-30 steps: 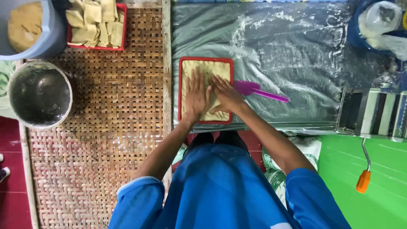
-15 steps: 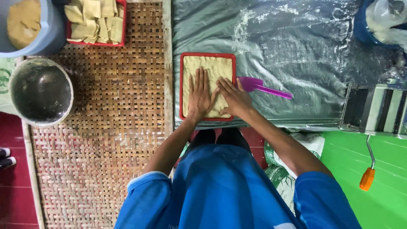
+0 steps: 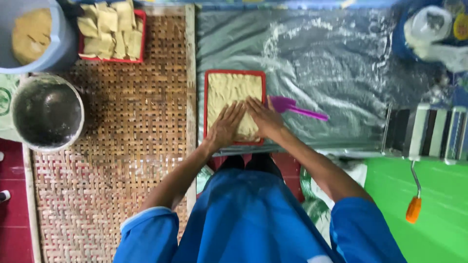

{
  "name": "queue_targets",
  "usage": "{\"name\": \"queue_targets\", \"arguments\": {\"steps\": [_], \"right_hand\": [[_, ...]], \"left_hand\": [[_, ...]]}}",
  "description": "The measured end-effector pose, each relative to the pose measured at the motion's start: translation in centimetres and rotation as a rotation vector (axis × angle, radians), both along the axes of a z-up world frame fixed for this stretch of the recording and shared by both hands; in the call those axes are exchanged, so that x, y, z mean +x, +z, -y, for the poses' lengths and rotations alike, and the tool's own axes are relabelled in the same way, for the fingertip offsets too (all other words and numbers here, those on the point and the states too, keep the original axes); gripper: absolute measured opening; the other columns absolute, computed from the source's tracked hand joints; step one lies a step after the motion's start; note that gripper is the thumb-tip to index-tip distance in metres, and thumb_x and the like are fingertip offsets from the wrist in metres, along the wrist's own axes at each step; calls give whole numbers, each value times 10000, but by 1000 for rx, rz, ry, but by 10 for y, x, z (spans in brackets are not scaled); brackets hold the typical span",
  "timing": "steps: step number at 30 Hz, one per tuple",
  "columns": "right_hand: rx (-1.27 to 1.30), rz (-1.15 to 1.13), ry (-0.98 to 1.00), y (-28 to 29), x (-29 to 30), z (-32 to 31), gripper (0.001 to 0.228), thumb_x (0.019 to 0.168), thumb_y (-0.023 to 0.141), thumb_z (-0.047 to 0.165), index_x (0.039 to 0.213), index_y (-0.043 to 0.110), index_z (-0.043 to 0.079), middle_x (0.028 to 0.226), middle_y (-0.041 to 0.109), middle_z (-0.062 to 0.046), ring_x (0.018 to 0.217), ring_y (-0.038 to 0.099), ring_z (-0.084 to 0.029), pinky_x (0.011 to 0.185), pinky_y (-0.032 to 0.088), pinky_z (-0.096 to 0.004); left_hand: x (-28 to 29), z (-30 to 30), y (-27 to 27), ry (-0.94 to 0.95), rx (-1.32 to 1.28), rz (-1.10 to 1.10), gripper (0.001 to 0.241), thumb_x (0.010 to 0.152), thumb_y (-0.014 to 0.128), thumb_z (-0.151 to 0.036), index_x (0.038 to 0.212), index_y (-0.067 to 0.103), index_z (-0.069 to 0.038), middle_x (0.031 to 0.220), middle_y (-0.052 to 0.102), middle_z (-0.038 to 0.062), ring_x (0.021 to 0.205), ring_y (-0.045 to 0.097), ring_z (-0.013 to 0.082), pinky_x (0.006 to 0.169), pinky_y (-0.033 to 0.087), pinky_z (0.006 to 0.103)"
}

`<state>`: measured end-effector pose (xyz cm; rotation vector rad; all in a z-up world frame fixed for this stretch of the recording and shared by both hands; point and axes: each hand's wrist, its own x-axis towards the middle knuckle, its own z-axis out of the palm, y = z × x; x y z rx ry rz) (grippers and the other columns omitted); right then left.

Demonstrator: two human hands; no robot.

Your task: Portioning dough from a tray and rolling it into smooth circular shapes by hand.

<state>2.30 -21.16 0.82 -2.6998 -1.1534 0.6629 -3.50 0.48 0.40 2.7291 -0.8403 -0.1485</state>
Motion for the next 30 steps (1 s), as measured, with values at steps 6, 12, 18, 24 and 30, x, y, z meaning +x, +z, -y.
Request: {"name": "queue_targets", "arguments": {"steps": [6, 12, 18, 24, 30], "right_hand": [[-44, -39, -64, 11, -5, -6, 1369, 611, 941, 469, 1646, 150, 49, 1727, 112, -167, 1573, 162, -380, 1220, 23, -721], [-51, -153, -53, 6, 5, -2, 1423, 586, 921, 524, 1659, 109, 62, 1742, 62, -137, 1589, 125, -358, 1213, -10, -722], [-50, -29, -8, -14, -1, 0, 1484, 553, 928, 572, 1650, 96, 17, 1732, 68, -189, 1580, 111, -405, 1224, -36, -717], [-115, -1, -94, -3, -7, -15, 1421, 577, 987, 282, 1647, 89, 21, 1727, 46, -182, 1577, 93, -390, 1247, -50, -695], [-108, -166, -79, -11, 5, -10, 1416, 584, 924, 472, 1654, 94, 53, 1730, 45, -159, 1581, 104, -371, 1251, -37, -680]], "left_hand": [[1, 1, 24, 18, 14, -148, 1350, 607, 869, -608, 1645, 187, -80, 1705, 188, 163, 1586, 136, 362, 1294, 154, 506], [3, 5, 12, 75, -32, -176, 1303, 626, 837, -650, 1644, 228, -112, 1702, 214, 149, 1583, 163, 346, 1285, 172, 515], [6, 4, 19, 88, -37, -226, 1279, 646, 817, -663, 1647, 223, -132, 1717, 195, 114, 1596, 139, 315, 1303, 128, 493], [13, -7, 61, 139, -48, -210, 1325, 602, 881, -633, 1647, 237, -133, 1703, 202, 176, 1585, 122, 380, 1292, 124, 535], [12, -4, 48, 224, 27, -315, 1413, 575, 862, -688, 1676, 127, -197, 1729, 65, 176, 1596, 43, 373, 1291, 35, 545]]}}
